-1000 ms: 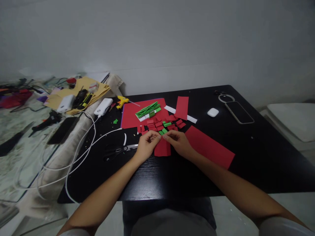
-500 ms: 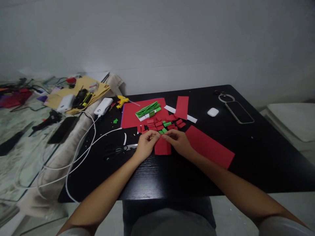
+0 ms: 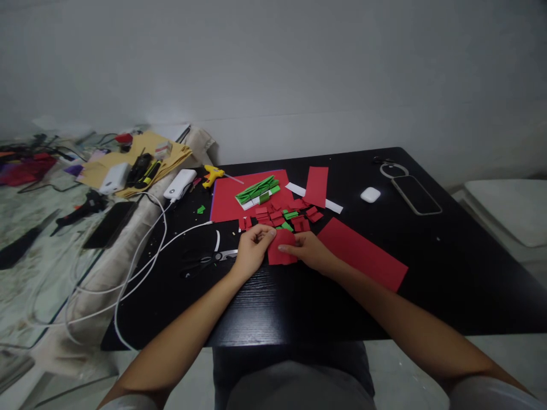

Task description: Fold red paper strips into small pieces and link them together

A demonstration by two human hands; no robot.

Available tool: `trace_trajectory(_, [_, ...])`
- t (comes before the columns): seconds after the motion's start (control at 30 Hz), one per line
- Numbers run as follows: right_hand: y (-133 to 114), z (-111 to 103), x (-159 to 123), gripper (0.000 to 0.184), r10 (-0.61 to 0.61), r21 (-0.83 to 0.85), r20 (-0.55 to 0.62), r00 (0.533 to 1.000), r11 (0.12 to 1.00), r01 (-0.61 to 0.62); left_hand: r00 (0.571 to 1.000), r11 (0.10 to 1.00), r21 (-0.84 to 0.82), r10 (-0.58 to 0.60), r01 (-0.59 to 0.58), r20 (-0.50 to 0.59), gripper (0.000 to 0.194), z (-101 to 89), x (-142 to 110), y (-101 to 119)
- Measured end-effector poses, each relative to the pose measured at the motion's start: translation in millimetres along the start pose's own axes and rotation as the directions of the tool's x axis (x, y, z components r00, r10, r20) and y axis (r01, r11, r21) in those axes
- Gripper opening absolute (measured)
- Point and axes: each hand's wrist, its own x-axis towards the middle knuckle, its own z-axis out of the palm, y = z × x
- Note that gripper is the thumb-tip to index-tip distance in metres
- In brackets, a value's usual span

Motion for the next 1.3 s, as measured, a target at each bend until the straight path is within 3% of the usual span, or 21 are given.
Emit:
trace_trajectory(0.23, [7, -2, 3, 0.033, -0.036, -0.048, 0.058, 0.998, 0.998, 0.039, 0.995, 0.998, 0.054, 0.008, -0.013, 0.096, 0.028, -1.0, 0, -2])
trace_trajectory(0.4, [6, -4, 3, 0.035, -0.1, -0.205, 0.027, 0.995, 0.973, 0.103, 0.995, 0.998, 0.05, 0.024, -0.029, 0.1, 0.029, -2.4, 1, -1])
trace_trajectory(0.67, [-4, -6, 4, 0.022, -0.334, -0.242, -0.169, 0.927, 0.926, 0.289, 0.99, 0.994, 0.104, 0.024, -0.038, 0.137, 0.031, -1.4, 0, 2])
trace_trajectory(1.0, [4, -8, 10, 0.022, -0.353, -0.301, -0.171, 0.92, 0.908, 0.292, 0.991, 0.996, 0.082, 0.018, -0.029, 0.135, 0.03, 0.0, 2, -3])
trace_trajectory(1.3, [6, -6, 10, 0.021, -0.332, -0.222, -0.143, 0.932, 0.929, 0.297, 0.991, 0.995, 0.092, 0.022, -0.035, 0.136, 0.026, 2.7, 1, -8])
